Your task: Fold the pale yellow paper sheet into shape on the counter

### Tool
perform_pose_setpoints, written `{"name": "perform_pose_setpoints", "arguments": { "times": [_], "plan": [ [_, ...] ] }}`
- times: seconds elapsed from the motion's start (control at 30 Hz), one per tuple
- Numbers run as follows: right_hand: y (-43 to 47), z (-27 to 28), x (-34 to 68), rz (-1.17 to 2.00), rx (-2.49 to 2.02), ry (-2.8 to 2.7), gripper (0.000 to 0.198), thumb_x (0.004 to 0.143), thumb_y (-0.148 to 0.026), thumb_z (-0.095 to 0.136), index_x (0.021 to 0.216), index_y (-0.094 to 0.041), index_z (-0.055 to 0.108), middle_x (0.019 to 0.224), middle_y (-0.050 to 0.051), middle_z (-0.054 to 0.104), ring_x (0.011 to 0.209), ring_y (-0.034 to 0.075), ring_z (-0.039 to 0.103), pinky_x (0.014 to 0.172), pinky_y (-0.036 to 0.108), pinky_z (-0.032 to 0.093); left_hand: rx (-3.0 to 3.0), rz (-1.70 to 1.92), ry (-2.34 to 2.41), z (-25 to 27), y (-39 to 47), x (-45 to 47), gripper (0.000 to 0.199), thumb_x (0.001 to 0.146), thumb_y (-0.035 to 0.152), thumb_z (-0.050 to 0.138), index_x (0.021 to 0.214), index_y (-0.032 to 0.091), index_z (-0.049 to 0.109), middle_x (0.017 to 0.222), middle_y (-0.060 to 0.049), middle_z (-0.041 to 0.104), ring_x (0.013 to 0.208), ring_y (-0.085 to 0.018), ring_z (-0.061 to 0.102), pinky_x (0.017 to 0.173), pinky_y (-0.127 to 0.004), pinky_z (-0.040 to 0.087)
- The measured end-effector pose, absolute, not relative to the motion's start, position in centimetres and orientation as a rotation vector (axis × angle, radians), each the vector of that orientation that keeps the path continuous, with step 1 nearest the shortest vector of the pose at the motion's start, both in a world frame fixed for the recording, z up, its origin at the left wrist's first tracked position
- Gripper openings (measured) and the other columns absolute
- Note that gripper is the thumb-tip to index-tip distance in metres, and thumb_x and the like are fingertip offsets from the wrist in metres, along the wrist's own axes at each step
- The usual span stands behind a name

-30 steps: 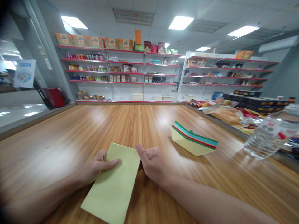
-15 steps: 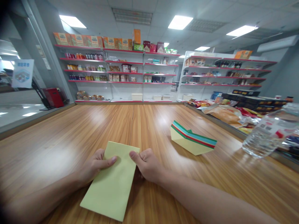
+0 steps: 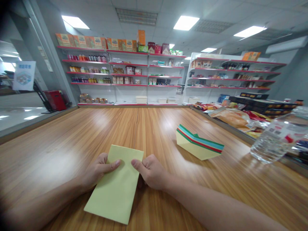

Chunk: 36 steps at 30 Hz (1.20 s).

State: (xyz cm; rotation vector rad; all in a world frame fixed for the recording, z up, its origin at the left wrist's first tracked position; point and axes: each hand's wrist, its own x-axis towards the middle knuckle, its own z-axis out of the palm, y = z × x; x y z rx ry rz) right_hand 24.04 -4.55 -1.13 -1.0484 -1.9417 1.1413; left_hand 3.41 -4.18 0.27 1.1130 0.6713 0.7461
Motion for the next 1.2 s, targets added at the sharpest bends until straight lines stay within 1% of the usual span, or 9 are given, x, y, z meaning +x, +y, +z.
{"name": "perform_pose_setpoints", "arguments": {
  "times": [0.13, 0.23, 0.4, 0.47, 0.63, 0.8, 0.93, 1.07, 1.2],
  "plan": [
    [-4.54, -0.8, 23.98, 1.147, -1.027, -1.953, 0.06, 0.085, -0.059, 0.036, 0.051, -0.012, 0.053, 0.047, 0.002, 0.051, 0.041, 0.008, 0.045, 0.036, 0.018, 0.03, 1.116, 0.761, 0.677, 0.2, -4.14, 3.44, 0.03, 0.077, 0.032, 0.063, 0.092, 0.007, 0.069, 0.081, -0.017, 0.072, 0.066, -0.024, 0.068, 0.063, -0.033, 0.052],
    [-4.55, -0.75, 24.01, 1.117, -0.992, -2.022, 0.057, 0.085, -0.057, 0.038, 0.052, -0.012, 0.052, 0.052, 0.001, 0.051, 0.046, 0.008, 0.044, 0.039, 0.019, 0.031, 1.114, 0.797, 0.692, -0.01, -4.06, 3.42, 0.03, 0.078, 0.033, 0.062, 0.091, 0.007, 0.069, 0.078, -0.017, 0.072, 0.063, -0.024, 0.068, 0.06, -0.033, 0.052],
    [-4.47, -1.05, 24.14, 1.066, -1.019, -2.041, 0.058, 0.087, -0.054, 0.036, 0.044, -0.015, 0.04, 0.044, -0.002, 0.037, 0.04, 0.006, 0.032, 0.036, 0.019, 0.022, 1.115, 0.821, 0.689, -0.1, -3.96, 3.44, 0.029, 0.08, 0.032, 0.06, 0.091, 0.007, 0.069, 0.079, -0.017, 0.072, 0.064, -0.024, 0.068, 0.061, -0.034, 0.053],
    [-4.42, -1.02, 24.15, 1.075, -1.011, -2.04, 0.058, 0.087, -0.054, 0.037, 0.045, -0.015, 0.039, 0.044, -0.003, 0.034, 0.04, 0.005, 0.03, 0.037, 0.019, 0.02, 1.114, 0.821, 0.688, -0.08, -3.98, 3.44, 0.028, 0.08, 0.031, 0.06, 0.091, 0.007, 0.069, 0.079, -0.017, 0.072, 0.064, -0.024, 0.068, 0.061, -0.034, 0.053],
    [-4.38, -0.72, 24.08, 1.116, -0.967, -2.065, 0.054, 0.087, -0.052, 0.038, 0.049, -0.014, 0.044, 0.049, -0.002, 0.038, 0.044, 0.006, 0.035, 0.038, 0.019, 0.024, 1.119, 0.821, 0.697, -0.12, -4.12, 3.39, 0.029, 0.08, 0.032, 0.059, 0.09, 0.006, 0.069, 0.077, -0.017, 0.072, 0.063, -0.024, 0.068, 0.059, -0.034, 0.053],
    [-4.47, -0.63, 24.12, 1.084, -0.99, -2.059, 0.056, 0.087, -0.053, 0.037, 0.046, -0.014, 0.042, 0.046, -0.003, 0.035, 0.041, 0.006, 0.031, 0.037, 0.019, 0.021, 1.12, 0.832, 0.696, -0.15, -4.05, 3.54, 0.028, 0.079, 0.032, 0.06, 0.089, 0.006, 0.069, 0.077, -0.017, 0.072, 0.062, -0.024, 0.068, 0.059, -0.033, 0.053],
    [-4.59, -0.43, 24.3, 1.072, -0.871, -2.146, 0.048, 0.086, -0.046, 0.043, 0.051, -0.013, 0.046, 0.051, -0.003, 0.035, 0.045, 0.006, 0.032, 0.04, 0.018, 0.023, 1.108, 0.861, 0.713, -0.32, -3.92, 3.56, 0.029, 0.079, 0.032, 0.061, 0.087, 0.006, 0.069, 0.074, -0.016, 0.072, 0.06, -0.024, 0.068, 0.056, -0.032, 0.053],
    [-4.62, -0.53, 24.32, 1.008, -0.952, -2.155, 0.051, 0.085, -0.044, 0.044, 0.044, -0.014, 0.039, 0.043, -0.005, 0.028, 0.04, 0.005, 0.025, 0.036, 0.019, 0.018, 1.08, 0.901, 0.711, -0.44, -3.91, 3.51, 0.027, 0.079, 0.031, 0.061, 0.087, 0.006, 0.069, 0.075, -0.016, 0.072, 0.061, -0.024, 0.068, 0.057, -0.033, 0.053],
    [-4.51, -0.7, 24.18, 1.023, -0.997, -2.101, 0.054, 0.085, -0.048, 0.044, 0.042, -0.015, 0.042, 0.038, -0.004, 0.033, 0.036, 0.005, 0.028, 0.034, 0.019, 0.018, 1.063, 0.899, 0.7, -0.39, -3.88, 3.52, 0.028, 0.079, 0.031, 0.061, 0.089, 0.006, 0.068, 0.079, -0.017, 0.072, 0.064, -0.025, 0.068, 0.061, -0.035, 0.053]
  ]
}}
